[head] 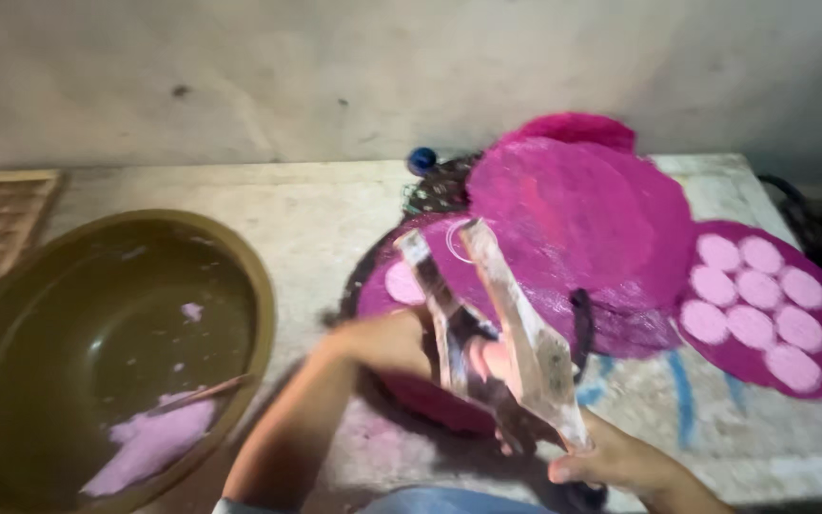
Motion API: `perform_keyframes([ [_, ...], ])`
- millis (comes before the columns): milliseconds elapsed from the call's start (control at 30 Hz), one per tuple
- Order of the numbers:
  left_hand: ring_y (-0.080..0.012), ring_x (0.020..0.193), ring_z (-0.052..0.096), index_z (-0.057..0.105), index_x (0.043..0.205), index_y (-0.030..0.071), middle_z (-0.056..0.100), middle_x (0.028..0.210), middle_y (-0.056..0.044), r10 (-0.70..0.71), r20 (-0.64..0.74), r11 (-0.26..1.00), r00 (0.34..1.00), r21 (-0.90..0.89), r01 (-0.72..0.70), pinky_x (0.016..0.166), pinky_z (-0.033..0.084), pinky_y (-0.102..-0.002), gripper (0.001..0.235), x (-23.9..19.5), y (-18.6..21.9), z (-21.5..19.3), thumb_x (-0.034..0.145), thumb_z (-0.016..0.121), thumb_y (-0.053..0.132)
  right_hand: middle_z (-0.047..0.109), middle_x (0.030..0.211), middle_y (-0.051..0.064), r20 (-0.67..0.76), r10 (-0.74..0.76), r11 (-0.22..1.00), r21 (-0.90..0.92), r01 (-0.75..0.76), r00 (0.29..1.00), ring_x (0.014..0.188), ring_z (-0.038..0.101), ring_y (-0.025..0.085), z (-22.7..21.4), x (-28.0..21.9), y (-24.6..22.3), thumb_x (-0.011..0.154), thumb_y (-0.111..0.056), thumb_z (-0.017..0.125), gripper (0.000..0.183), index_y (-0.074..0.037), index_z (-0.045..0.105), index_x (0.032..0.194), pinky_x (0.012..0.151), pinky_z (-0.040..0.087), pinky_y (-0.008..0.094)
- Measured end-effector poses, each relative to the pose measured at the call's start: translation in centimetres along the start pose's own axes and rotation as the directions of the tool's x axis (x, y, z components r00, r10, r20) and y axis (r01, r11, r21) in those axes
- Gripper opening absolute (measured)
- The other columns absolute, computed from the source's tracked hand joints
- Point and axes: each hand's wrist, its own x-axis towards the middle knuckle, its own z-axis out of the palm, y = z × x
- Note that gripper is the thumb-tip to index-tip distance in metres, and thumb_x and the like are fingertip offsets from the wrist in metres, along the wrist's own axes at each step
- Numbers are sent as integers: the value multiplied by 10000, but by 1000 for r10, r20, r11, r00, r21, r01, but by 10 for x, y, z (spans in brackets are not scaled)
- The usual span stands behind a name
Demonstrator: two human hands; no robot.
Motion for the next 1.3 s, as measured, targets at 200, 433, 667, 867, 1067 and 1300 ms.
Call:
perform_keyframes([
  [200,-282,1132,606,562,1377,-56,618,1291,-230,-377,-699,902,608,-129,411,966,510,-396,687,42,-142,-83,890,811,359,414,1528,278,-314,-233,971,-30,236,920,1433,442,377,-33,-49,115,848,-334,780,1062,20,172,1644,1199,299,483],
  [433,-244,1108,646,546,1440,56,672,1297,-137,-445,-387,750,808,-654,100,981,528,-410,432,19,-178,-56,1020,506,150,347,1507,299,-593,-411,795,140,591,693,1405,382,447,-68,-61,181,713,32,700,1129,-36,54,1637,1158,281,592],
  [667,-256,1244,605,420,1532,132,618,1397,-96,-615,-448,561,648,-827,-39,1055,466,-439,546,-66,-150,4,992,490,173,347,1521,273,-633,-431,796,69,601,644,1406,383,440,-59,-75,178,736,-7,681,1095,-35,57,1635,1131,271,598],
  [867,-418,990,521,351,1553,116,633,1398,-156,-650,-567,568,506,-805,-171,857,378,-597,539,-80,-146,121,1050,543,155,429,1473,280,-647,-439,771,84,631,623,1396,434,424,-16,-56,136,820,-98,702,999,34,162,1649,1175,301,635],
  [1067,-251,1252,582,368,1467,175,525,1448,-108,-518,-545,287,659,-837,-466,1029,505,-459,550,-83,-142,181,949,510,53,431,1481,236,-631,-404,814,81,575,662,1390,437,386,11,-41,93,833,-109,721,991,54,160,1633,1185,301,591],
  [1300,-272,1244,581,489,1435,107,574,1407,-122,-601,-538,698,591,-713,62,1005,474,-470,511,-91,-146,150,926,545,98,449,1467,263,-626,-371,833,102,543,686,1370,463,404,21,-36,80,850,-106,708,947,69,184,1620,1194,303,560],
])
